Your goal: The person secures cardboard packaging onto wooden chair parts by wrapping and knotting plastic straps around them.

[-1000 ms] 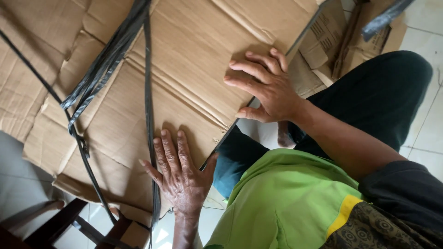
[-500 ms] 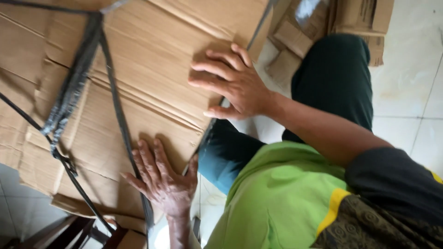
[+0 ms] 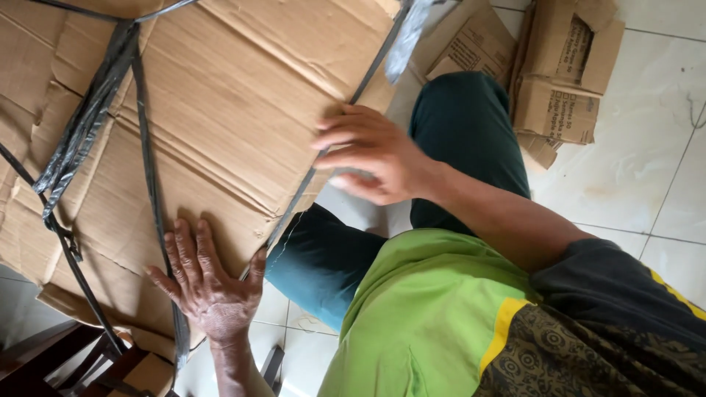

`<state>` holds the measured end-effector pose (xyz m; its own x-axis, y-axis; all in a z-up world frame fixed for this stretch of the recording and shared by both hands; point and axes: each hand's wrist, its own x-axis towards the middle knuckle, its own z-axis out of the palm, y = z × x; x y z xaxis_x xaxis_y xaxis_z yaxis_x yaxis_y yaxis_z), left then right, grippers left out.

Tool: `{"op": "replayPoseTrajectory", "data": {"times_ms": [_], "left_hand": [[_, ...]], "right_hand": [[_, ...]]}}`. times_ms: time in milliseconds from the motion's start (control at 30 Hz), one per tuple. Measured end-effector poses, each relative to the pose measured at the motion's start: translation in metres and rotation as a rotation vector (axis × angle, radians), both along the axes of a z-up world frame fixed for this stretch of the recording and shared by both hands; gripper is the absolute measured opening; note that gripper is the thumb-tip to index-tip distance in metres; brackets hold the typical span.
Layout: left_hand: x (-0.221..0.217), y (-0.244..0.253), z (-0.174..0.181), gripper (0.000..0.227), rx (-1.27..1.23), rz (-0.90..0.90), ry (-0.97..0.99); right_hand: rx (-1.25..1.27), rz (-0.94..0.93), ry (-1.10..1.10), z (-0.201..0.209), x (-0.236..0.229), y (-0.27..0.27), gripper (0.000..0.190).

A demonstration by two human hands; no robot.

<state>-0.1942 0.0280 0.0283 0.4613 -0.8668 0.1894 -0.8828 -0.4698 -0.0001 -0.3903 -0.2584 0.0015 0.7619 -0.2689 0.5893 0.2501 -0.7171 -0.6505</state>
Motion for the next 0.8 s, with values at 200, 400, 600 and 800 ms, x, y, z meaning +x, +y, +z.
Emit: {"op": "replayPoseTrajectory", "data": {"times_ms": [200,400,600,800], "left_hand": [[-0.002,-0.001,-0.004,0.099,-0.015,0.013,-0.011],[-0.01,-0.011,0.005,0.097,-0.005,-0.014,-0.058],[-0.008,-0.013,0.002,0.1,0.053,-0.014,-0.112],[-0.001,-0.009,-0.007,0.1,0.076,-0.032,-0.165]], "right_hand": [[0.198,-0.766,-0.03,-0.114,-0.146,-0.088,0.014],[0.956,-1.303,1.072,-0.207,-0.243,-0.125,0.091],[0.866,-1.168,1.194,-0.215,-0.25,-0.114,0.095],[1.052,-2.031,0.592,-0.335,-0.345,-0.06,0.097]]}}
